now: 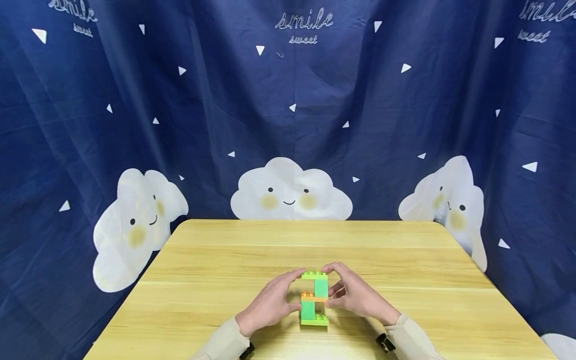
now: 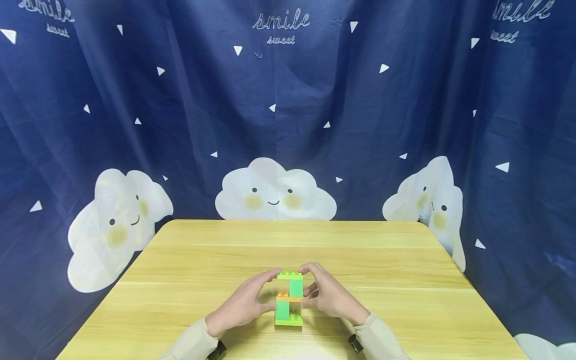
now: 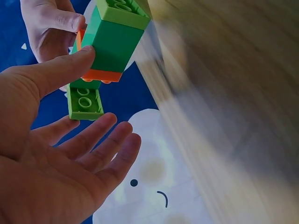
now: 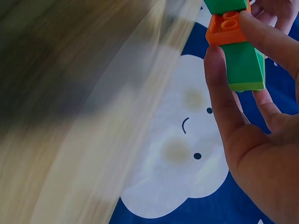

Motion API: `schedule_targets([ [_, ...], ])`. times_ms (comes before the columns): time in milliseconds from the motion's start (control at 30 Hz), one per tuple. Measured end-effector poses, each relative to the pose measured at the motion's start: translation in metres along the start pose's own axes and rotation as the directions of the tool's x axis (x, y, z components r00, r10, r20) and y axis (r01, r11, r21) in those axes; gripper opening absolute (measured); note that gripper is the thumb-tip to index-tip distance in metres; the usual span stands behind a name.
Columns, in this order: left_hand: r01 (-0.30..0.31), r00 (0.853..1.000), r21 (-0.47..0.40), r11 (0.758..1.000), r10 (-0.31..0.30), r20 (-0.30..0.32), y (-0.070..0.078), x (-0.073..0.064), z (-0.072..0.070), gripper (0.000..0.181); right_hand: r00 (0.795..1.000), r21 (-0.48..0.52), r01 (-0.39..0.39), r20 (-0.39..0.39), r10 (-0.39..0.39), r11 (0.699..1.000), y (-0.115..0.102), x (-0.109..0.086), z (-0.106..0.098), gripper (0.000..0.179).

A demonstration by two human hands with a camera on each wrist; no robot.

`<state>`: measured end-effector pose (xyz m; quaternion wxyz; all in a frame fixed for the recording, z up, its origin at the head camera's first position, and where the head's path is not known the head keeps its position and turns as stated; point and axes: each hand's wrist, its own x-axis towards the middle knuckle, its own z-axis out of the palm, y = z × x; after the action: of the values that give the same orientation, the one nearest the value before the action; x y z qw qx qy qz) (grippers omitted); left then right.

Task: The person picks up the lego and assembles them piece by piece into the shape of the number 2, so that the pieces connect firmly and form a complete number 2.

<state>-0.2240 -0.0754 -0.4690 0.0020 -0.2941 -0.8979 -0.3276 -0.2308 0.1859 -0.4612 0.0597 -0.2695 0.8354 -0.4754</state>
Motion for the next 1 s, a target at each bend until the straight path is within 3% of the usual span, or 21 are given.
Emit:
schedule_targets([
  [400,0.001,1.0,0.022,1.0,-0.001,0.01,-0.001,0.001,-0.001,0.08,1.0,-0.054,0.007,0.004,-0.006,0.999,0.007,0.0,0.002,0.065],
  [1000,0.074,0.997,-0.021,0.997,-0.073,0.033,-0.001,0.001,0.001,0.079,1.0,-0.052,-0.004,0.017,0.005,0.999,0.011,0.001,0.005,0.066],
])
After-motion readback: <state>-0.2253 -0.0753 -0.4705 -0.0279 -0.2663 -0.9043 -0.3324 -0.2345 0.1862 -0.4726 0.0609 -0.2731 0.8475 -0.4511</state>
